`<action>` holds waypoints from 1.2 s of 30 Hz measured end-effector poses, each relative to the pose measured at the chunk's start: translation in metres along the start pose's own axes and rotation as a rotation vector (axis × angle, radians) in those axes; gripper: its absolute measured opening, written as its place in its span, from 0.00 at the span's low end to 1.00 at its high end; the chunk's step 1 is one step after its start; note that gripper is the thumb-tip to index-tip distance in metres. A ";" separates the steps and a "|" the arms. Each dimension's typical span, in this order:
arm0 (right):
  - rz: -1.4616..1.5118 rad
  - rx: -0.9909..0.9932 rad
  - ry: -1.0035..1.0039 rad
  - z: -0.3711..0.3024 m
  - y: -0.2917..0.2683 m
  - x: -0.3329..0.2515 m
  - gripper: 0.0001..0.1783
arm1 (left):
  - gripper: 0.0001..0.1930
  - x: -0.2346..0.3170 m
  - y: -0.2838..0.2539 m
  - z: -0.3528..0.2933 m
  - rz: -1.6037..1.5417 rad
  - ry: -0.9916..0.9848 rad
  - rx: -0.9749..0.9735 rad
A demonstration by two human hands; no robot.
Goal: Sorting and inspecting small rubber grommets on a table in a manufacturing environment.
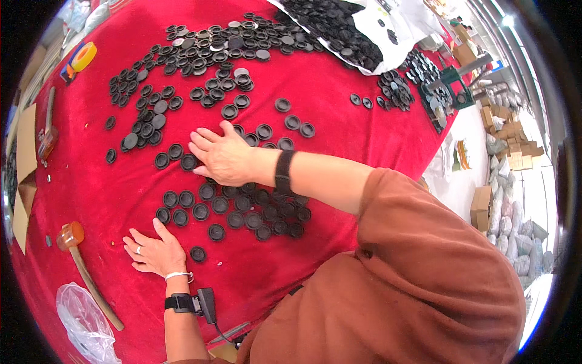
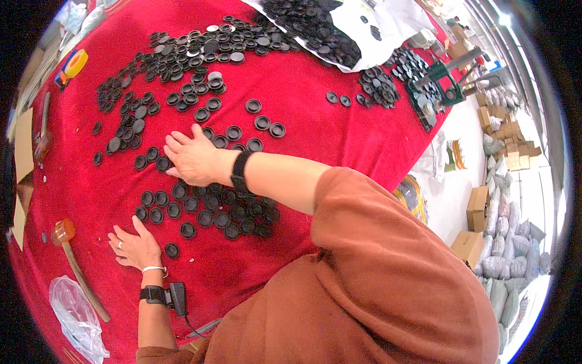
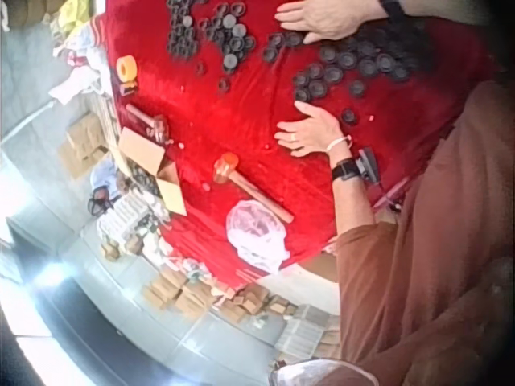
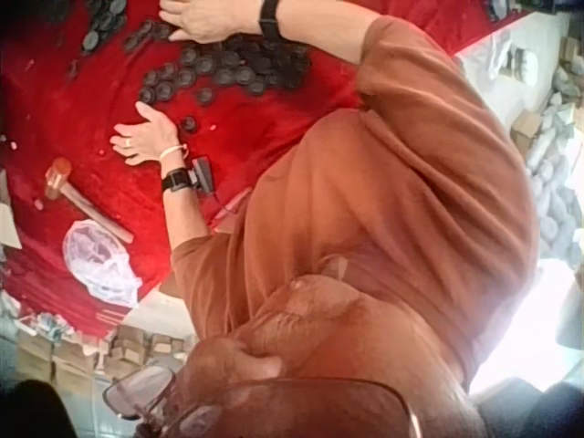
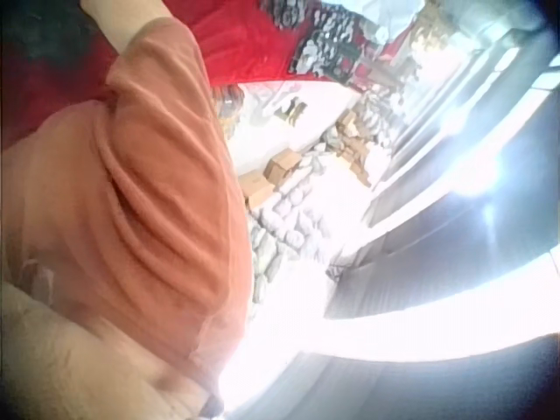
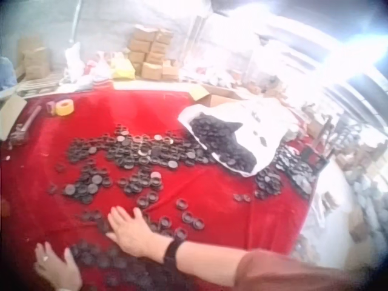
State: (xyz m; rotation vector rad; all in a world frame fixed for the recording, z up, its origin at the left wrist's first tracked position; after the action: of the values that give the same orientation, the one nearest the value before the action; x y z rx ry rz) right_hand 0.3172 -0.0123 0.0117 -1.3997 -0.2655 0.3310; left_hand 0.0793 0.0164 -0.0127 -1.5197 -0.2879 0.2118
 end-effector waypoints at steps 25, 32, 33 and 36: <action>-0.004 -0.106 -0.172 0.042 0.005 -0.026 0.35 | 0.37 -0.003 -0.002 0.000 -0.065 0.016 0.005; 0.011 0.156 -0.124 0.137 0.000 -0.003 0.34 | 0.36 0.001 -0.001 0.000 -0.032 0.010 -0.011; 0.010 0.159 -0.125 0.139 0.005 -0.006 0.34 | 0.37 0.002 -0.001 -0.001 -0.032 0.015 -0.013; -0.011 -0.070 -0.254 0.127 0.020 -0.047 0.33 | 0.37 -0.003 0.002 0.000 -0.036 0.013 -0.009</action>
State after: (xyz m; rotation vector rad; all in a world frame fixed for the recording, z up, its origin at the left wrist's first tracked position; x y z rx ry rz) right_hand 0.2252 0.0887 0.0119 -1.4246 -0.4969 0.4955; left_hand 0.0766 0.0158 -0.0149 -1.5232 -0.3059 0.1728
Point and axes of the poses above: each hand's wrist, its own z-axis towards the middle knuckle, its own y-axis out of the palm, x = y × z, the point moved 7 cm from there along z, towards the middle knuckle, and after that the axes turned 14 degrees about -y, right-handed, at the moved point
